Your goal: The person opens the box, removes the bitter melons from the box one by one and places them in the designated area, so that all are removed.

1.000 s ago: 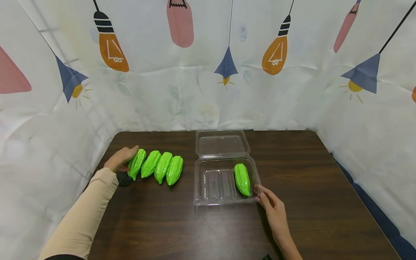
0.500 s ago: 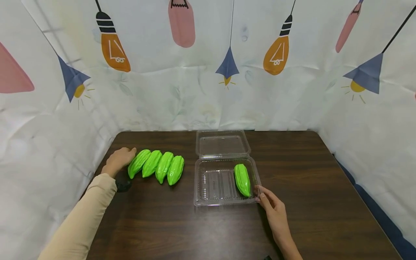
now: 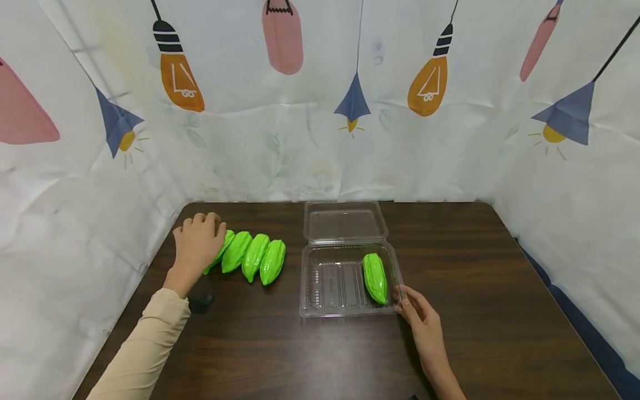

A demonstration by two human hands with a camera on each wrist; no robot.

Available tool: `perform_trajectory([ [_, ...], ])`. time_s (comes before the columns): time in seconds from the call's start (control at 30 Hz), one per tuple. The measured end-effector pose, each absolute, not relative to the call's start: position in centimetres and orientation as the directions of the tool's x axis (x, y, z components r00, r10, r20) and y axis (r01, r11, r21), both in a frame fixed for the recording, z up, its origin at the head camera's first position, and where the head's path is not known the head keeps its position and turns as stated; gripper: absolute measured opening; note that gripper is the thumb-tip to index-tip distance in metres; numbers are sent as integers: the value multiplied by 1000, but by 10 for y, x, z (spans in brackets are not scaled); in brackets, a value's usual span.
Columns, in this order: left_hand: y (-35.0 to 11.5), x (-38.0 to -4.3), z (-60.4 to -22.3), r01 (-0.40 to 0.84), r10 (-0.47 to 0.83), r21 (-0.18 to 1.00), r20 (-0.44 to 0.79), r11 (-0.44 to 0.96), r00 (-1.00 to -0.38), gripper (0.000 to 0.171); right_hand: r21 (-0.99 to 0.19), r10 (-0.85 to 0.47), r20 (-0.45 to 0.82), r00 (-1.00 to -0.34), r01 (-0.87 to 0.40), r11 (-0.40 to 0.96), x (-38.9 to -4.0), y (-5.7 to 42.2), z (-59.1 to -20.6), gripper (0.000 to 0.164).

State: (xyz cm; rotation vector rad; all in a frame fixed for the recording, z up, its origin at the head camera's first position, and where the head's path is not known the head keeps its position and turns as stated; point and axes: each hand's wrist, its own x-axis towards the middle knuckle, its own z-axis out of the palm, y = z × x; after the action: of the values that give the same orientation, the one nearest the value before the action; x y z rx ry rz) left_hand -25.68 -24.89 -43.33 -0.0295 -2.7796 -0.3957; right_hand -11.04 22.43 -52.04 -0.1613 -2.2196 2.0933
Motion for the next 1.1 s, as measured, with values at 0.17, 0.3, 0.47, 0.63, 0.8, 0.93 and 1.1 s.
perform_trajectory([
  [0.17,-209,-239,-428,189,56,270,434,944,-899,33,-999,139,-1,-990,8,50,-109,223,-520,43],
  [0.3,-187,-228,-427,304,158,273,450,913,-879,32,-999,136,-4,-991,11,50,-108,220,-519,43],
  [0.47,-169,-217,-430,381,221,323,436,866,-872,33,-998,131,-2,-991,11,68,-108,219,-519,41],
  [0.63,-148,-202,-431,408,209,447,430,796,-878,33,-996,120,11,-993,0,90,-109,220,-519,41],
  [0.8,-113,-186,-432,408,207,584,381,701,-901,34,-996,115,11,-993,-1,91,-108,220,-518,42],
  [0.93,-79,-178,-434,391,223,664,327,637,-918,34,-995,119,-15,-993,26,93,-107,220,-516,40],
  [1.1,-40,-174,-438,324,242,743,222,586,-945,38,-994,122,-31,-992,44,102,-107,219,-513,38],
])
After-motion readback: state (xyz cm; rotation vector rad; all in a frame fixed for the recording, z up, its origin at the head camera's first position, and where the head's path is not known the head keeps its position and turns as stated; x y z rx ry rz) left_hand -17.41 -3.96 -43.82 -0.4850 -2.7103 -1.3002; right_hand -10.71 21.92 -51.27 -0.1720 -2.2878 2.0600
